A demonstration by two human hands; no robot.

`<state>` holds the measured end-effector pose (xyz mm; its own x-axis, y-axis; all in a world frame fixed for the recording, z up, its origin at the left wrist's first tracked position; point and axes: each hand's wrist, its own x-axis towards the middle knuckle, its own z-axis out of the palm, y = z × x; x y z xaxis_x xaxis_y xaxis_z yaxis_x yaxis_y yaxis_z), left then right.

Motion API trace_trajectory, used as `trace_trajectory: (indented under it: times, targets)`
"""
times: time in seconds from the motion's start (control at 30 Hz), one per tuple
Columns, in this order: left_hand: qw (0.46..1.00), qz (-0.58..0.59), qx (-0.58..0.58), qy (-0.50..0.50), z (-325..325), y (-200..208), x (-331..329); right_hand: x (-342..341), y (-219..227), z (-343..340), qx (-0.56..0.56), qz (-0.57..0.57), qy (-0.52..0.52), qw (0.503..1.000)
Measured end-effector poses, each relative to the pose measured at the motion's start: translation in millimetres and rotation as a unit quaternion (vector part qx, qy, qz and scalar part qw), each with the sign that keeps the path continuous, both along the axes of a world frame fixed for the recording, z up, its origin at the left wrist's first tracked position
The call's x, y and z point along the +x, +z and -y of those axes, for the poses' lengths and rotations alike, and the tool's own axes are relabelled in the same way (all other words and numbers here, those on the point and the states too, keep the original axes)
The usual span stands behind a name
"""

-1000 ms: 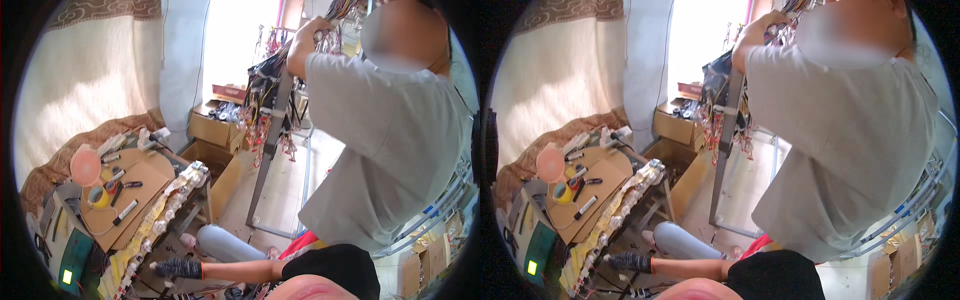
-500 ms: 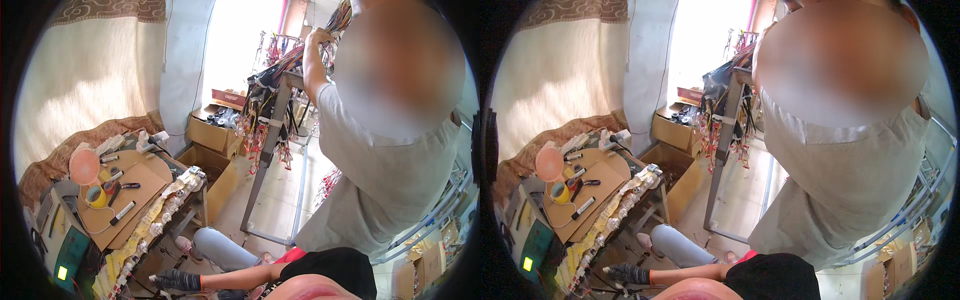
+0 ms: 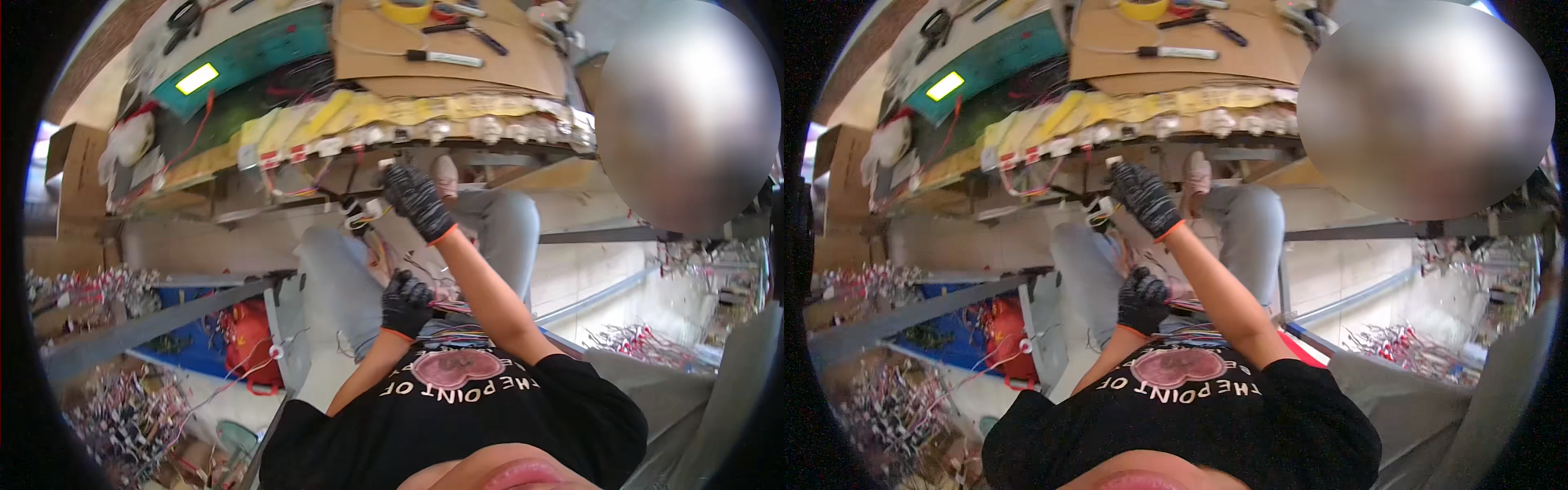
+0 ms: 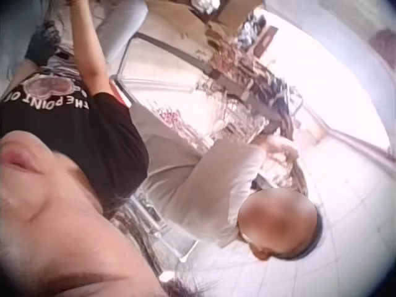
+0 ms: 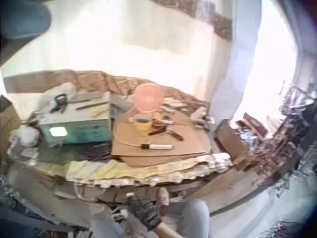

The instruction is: The person takes a wire harness bundle from a coworker, unrolls it, and plugs the harness connectors into sockets on a testing board.

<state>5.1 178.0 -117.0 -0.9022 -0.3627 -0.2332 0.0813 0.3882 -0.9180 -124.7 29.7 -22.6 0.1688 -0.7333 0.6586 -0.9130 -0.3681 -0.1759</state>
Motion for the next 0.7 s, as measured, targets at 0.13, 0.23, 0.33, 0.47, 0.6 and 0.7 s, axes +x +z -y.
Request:
trace_trajectory:
  times: [0.13,0.23,0.33,0.47,0.6,0.7]
  targets:
    - [0.739,0.429,-0.467,-0.229,23,72,20,21,-6,19,-0.073,0.033,0.028,0.996]
    - [0.739,0.424,-0.466,-0.236,27,73,21,28,-11,18,0.253,0.452,0.036,0.855]
    - [0.73,0.428,-0.469,-0.253,29,78,18,27,-2,10,0.215,0.474,0.016,0.853]
    - [0.731,0.426,-0.466,-0.258,30,77,13,18,-2,10,0.094,0.486,-0.015,0.869]
    - [0.725,0.429,-0.473,-0.258,32,70,17,9,25,11,0.214,0.51,0.037,0.832]
    - [0.716,0.45,-0.456,-0.276,32,69,14,13,17,15,0.177,0.443,0.023,0.879]
